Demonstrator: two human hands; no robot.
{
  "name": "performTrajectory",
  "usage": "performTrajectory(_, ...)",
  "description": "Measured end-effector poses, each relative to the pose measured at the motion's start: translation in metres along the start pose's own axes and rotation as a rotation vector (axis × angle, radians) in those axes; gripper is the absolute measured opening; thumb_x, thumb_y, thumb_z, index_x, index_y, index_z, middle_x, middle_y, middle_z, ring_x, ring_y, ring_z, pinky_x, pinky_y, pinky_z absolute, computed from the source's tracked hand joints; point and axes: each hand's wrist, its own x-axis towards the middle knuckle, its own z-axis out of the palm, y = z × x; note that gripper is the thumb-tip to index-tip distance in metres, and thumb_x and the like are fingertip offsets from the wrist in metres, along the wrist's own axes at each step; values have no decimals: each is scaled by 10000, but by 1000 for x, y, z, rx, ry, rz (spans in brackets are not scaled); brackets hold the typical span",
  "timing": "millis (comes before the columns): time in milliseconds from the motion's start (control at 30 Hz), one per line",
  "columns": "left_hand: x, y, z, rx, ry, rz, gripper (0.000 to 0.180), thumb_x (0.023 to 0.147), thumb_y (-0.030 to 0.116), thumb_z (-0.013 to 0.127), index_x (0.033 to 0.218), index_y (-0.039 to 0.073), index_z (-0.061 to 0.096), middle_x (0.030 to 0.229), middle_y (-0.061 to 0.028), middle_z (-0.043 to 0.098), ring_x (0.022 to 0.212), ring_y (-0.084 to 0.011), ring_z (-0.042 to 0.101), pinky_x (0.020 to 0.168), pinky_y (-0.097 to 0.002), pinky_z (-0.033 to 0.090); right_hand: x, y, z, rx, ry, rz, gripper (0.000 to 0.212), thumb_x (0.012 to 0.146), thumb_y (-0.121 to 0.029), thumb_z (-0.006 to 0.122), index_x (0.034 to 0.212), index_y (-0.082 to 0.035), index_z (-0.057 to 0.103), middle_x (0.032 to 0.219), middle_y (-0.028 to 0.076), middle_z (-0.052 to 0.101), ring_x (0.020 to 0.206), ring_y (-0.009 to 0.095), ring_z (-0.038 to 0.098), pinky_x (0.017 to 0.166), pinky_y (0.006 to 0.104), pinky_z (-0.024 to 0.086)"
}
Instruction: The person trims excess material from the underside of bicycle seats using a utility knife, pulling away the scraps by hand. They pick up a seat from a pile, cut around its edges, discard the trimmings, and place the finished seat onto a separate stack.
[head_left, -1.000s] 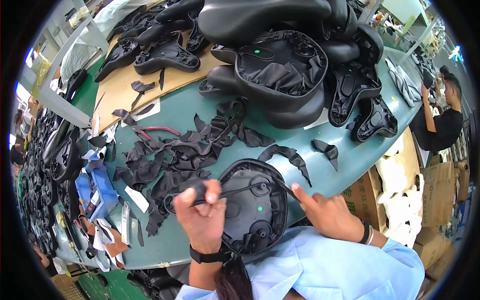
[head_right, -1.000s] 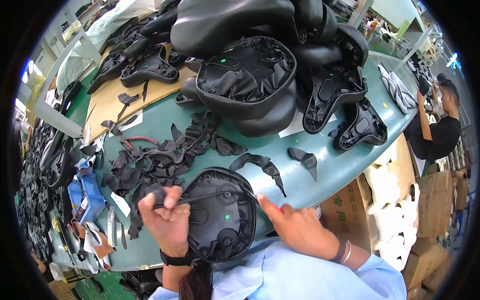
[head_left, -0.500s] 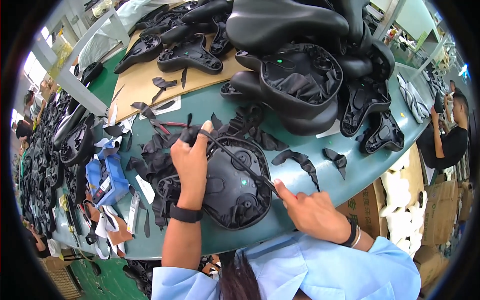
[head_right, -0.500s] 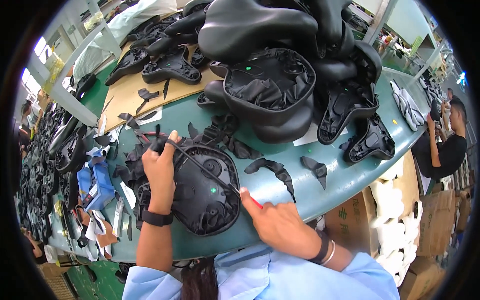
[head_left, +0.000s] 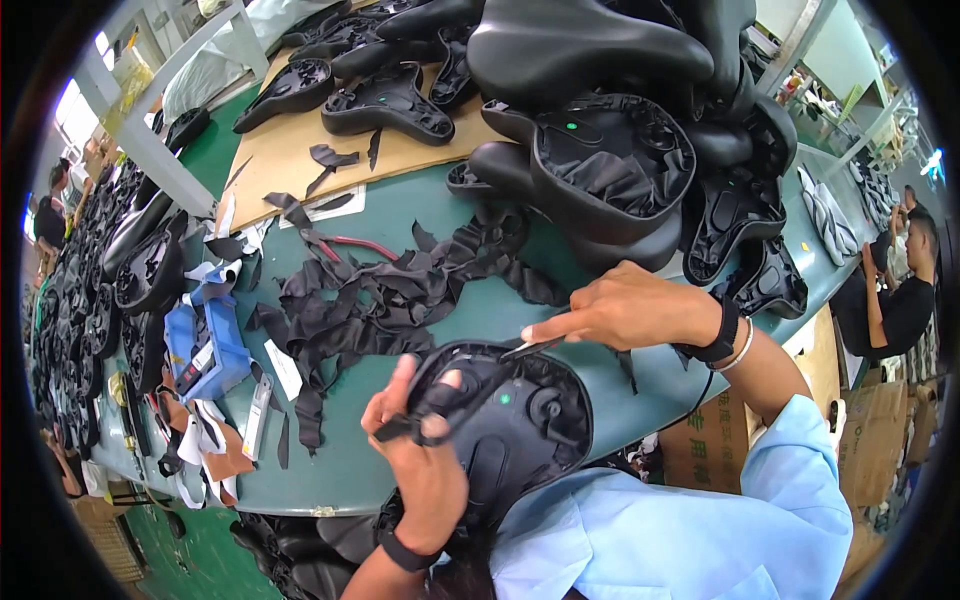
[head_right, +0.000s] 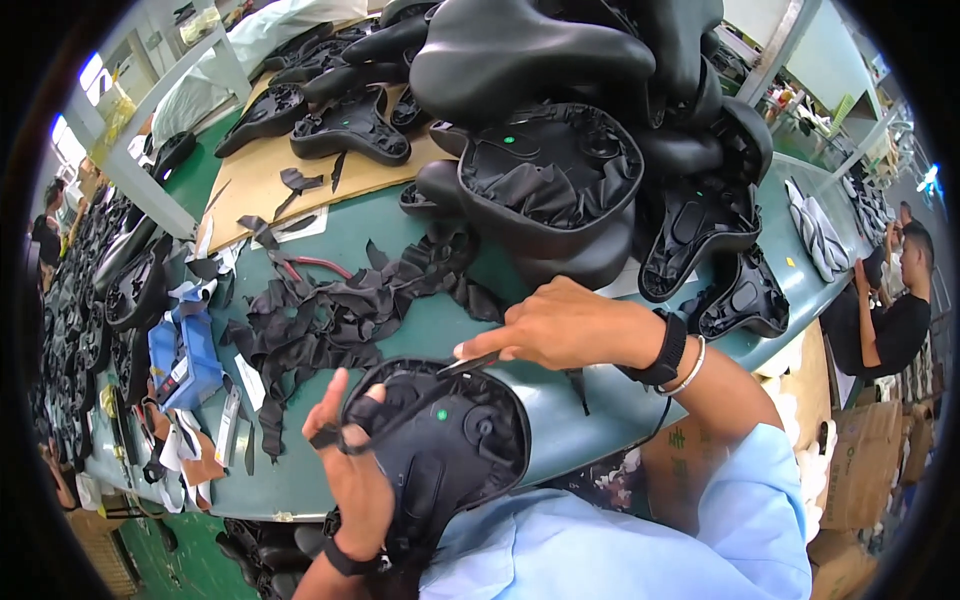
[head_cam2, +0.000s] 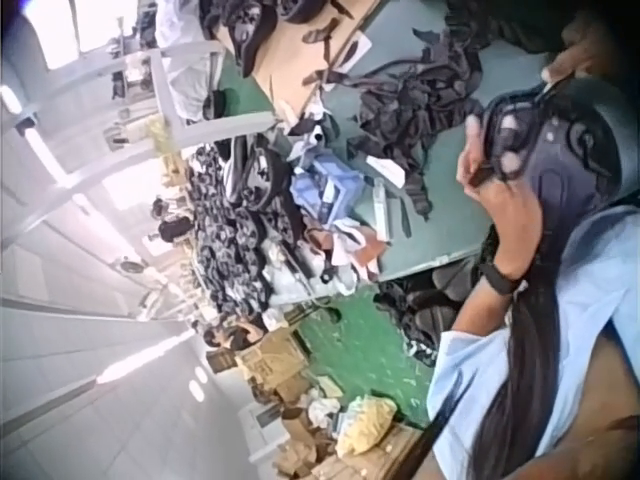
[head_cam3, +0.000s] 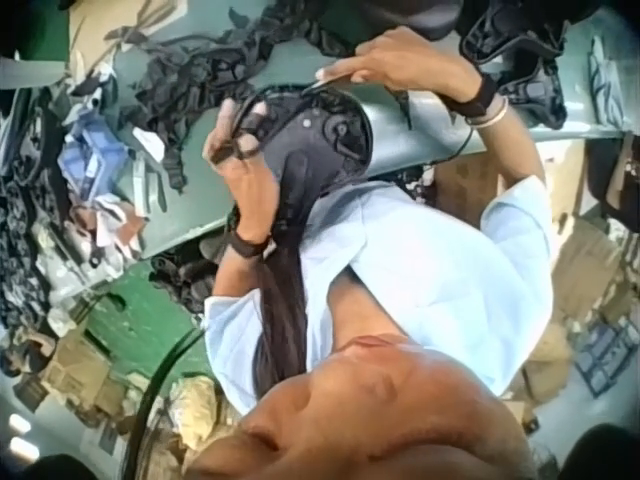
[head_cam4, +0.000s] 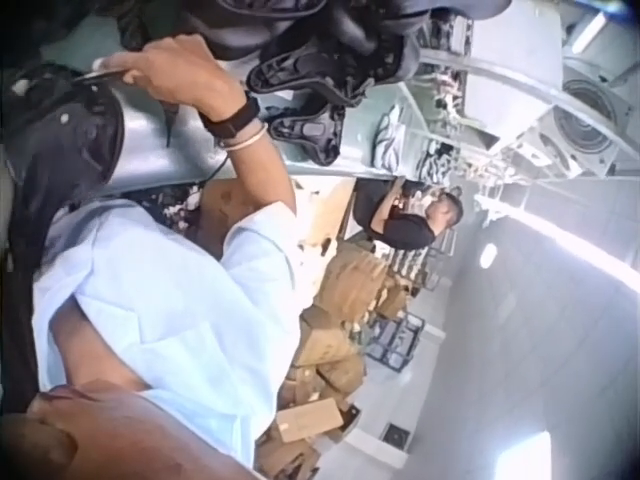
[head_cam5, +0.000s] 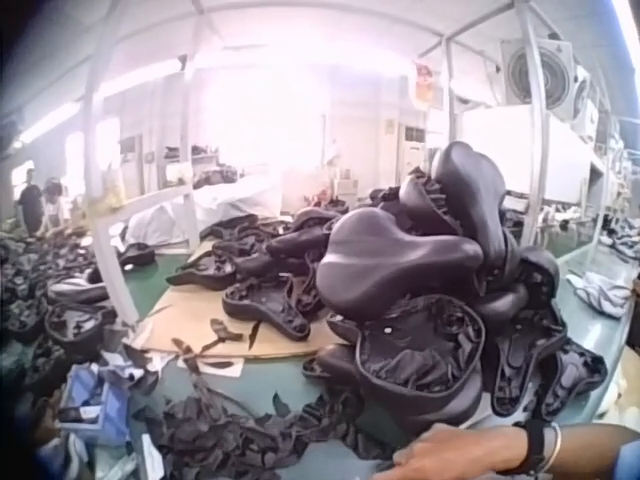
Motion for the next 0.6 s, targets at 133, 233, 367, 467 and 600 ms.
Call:
performTrajectory(133, -1, 8, 35, -426, 84, 29, 559, 1014, 408, 302, 1125, -14, 651, 1326, -112, 512, 1324, -236, 276, 1079, -370, 219, 6, -7, -13, -193, -33, 122, 406, 910, -199, 531, 1290, -342, 535, 635, 78, 591, 594, 289, 605, 483, 403, 393)
performTrajectory(233, -30, 3, 34, -380, -7, 5, 490, 997, 375, 366, 1136, -6, 640, 1262, -95, 560, 1262, -195, 305, 1082, -362, 180, -3, 0, -8, -101, -26, 48, 424, 889, -178, 540, 1281, -339, 542, 631, 84, 574, 568, 281, 592, 472, 396, 386)
performTrajectory(367, -39, 0, -2, -886, -217, -281, 423, 959, 372, 487, 1094, -21, 565, 1176, -85, 559, 1047, -207, 552, 928, -337, 411, -11, -10, -6, -127, -17, -22, 485, 858, -136, 551, 1295, -342, 526, 635, 88, 530, 529, 274, 557, 456, 398, 368)
performTrajectory(467, 1, -13, -43, -1337, -201, -264, 455, 947, 410, 502, 1031, -35, 469, 1228, -97, 487, 944, -203, 614, 776, -296, 535, -33, -7, -4, -248, -9, 62, 604, 818, -71, 571, 1343, -351, 464, 594, 61, 463, 495, 244, 508, 441, 374, 356)
performTrajectory(600, 65, -3, -84, -1374, 499, 34, 477, 977, 445, 402, 846, -1, 514, 957, -62, 516, 631, -202, 583, 621, -310, 542, -73, -55, -4, -285, -155, 318, 624, 792, -89, 534, 1392, -213, 416, 613, 84, 519, 469, 244, 545, 409, 371, 369)
